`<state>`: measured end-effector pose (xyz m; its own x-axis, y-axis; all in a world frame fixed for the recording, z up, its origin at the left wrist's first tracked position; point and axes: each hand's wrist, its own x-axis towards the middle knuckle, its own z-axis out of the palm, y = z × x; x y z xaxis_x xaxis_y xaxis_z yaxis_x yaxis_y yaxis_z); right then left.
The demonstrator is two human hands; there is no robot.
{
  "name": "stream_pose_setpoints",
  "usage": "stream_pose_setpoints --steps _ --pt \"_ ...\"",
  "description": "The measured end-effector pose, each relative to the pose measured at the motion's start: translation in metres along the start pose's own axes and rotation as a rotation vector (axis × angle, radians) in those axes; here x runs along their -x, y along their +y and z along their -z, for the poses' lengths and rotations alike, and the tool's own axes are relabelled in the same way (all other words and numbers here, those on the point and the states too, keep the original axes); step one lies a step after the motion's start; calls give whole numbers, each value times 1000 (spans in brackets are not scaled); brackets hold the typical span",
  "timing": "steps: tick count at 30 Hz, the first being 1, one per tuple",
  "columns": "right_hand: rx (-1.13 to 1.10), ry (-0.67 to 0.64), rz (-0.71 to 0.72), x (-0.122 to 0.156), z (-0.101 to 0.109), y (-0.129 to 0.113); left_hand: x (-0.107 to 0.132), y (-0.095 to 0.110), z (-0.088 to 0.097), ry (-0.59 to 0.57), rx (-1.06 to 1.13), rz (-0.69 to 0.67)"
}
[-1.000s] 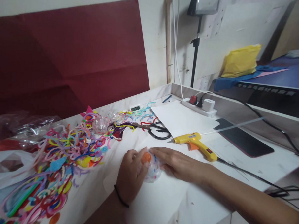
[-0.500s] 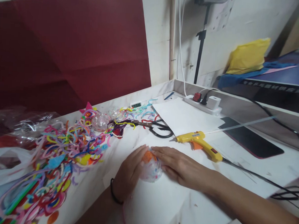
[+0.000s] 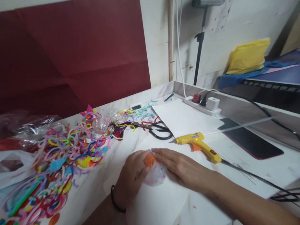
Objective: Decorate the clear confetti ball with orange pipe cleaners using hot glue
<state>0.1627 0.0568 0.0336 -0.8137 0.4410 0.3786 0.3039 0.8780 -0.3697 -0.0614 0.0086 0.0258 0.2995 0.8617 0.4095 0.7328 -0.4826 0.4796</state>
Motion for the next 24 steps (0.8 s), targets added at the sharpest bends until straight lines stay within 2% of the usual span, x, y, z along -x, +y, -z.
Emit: stream_pose_setpoints --steps 4,7,10,12,18,24 --pt "24 15 7 0 6 1 -1 9 0 6 -68 36" --pt "50 23 22 1 5 2 -4 4 8 -41 -50 -55" --pt "95 18 11 3 1 2 -7 -5 16 -147 2 -174" --pt "135 -5 -23 5 -1 -1 -6 -10 17 -189 39 -187" --pt "163 -87 -94 7 1 -13 5 -15 3 -108 87 -143" --pt "65 -79 -80 1 1 -1 7 -9 -6 -11 50 -90"
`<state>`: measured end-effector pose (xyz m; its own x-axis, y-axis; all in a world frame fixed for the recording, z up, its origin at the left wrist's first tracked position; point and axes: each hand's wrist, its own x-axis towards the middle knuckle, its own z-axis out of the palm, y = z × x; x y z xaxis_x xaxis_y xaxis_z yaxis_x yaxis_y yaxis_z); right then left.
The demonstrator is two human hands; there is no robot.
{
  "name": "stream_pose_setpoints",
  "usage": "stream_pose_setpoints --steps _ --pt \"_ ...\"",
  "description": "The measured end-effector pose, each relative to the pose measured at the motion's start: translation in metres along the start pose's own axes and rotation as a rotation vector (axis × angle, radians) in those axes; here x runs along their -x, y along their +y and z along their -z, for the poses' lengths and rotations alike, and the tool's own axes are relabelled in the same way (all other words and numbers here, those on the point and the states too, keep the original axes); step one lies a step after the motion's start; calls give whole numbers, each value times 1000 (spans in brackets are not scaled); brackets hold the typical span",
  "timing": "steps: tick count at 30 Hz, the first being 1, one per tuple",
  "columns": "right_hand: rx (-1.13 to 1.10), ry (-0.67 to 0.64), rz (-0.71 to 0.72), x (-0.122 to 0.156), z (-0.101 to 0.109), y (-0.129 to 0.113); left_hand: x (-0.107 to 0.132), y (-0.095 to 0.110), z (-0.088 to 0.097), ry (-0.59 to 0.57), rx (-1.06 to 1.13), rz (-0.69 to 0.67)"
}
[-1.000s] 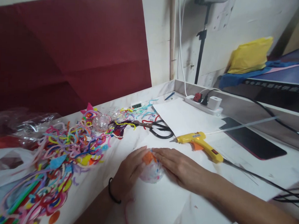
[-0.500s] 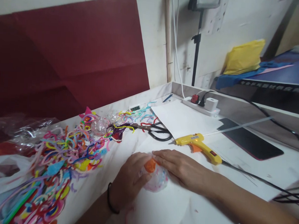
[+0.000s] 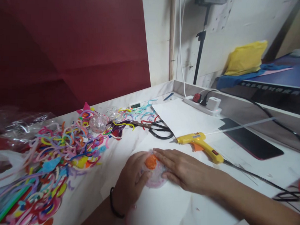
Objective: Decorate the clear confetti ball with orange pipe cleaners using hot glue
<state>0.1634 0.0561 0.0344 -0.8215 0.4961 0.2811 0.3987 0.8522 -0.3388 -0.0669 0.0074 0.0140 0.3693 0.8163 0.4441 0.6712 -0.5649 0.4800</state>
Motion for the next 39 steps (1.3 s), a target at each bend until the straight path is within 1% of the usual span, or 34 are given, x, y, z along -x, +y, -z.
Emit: stream_pose_setpoints --steps 4,8,13,19,24,30,39 --pt "-8 -12 29 -2 -4 9 -2 2 -2 18 -50 -17" --pt "-7 11 45 1 -8 12 -4 2 -1 -4 -51 -40" --pt "-15 48 69 2 -11 14 -6 3 1 -26 -40 -12" --pt "-1 59 80 2 -12 16 -9 7 5 -53 -58 -22" --pt "11 93 107 2 -13 15 -12 8 8 -81 -97 -55" --pt "41 143 125 4 -14 13 -15 4 6 -140 -83 -137" --pt "66 207 134 6 -11 7 -13 2 3 -101 -70 -106"
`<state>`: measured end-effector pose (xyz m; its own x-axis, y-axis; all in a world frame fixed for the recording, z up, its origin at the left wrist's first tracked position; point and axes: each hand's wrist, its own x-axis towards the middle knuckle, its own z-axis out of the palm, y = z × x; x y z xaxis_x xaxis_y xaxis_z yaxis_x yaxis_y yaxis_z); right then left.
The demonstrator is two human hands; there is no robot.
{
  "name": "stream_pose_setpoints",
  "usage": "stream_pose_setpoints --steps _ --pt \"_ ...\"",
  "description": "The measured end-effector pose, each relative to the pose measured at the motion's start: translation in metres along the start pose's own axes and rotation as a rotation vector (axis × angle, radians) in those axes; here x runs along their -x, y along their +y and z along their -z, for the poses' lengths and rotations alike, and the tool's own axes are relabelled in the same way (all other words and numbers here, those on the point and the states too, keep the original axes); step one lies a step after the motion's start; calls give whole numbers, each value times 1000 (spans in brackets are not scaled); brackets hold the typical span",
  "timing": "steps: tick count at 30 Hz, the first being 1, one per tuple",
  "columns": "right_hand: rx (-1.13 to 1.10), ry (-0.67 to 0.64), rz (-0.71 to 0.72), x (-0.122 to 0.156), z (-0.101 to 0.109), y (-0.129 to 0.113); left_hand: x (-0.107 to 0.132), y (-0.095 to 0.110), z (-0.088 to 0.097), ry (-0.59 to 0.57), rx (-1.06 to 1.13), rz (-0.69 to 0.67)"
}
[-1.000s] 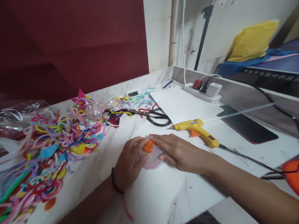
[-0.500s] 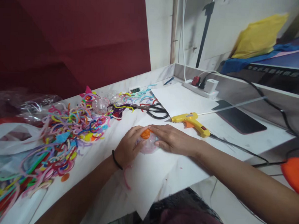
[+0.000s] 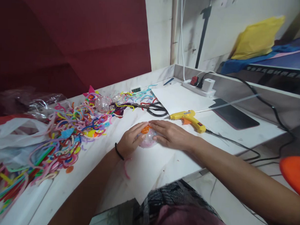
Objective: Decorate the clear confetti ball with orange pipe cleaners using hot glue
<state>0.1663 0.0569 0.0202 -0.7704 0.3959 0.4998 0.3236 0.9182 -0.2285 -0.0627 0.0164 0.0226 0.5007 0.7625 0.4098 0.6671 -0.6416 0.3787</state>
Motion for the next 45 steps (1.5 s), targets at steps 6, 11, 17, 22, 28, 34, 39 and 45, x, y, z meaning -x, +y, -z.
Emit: stream_pose_setpoints --steps 6,11,17,22,28,34,39,45 --pt "13 18 17 0 5 -1 1 -2 -3 26 -8 2" --pt "36 52 51 -2 3 -2 1 2 -4 35 -31 -12" --pt "121 59 68 -4 2 -9 1 6 -4 52 -83 -32" --pt "90 85 50 -4 1 -10 2 5 -1 46 -126 -65" --pt "-11 145 19 -6 3 -12 -3 0 9 -15 -139 -144" --pt "-146 157 -30 -9 4 -12 -4 -8 3 39 -81 -154" --pt "-206 165 -40 -10 4 -13 1 -7 -6 93 -78 -103" --pt "-252 142 -56 -11 4 -15 -1 -5 -3 108 -18 -74"
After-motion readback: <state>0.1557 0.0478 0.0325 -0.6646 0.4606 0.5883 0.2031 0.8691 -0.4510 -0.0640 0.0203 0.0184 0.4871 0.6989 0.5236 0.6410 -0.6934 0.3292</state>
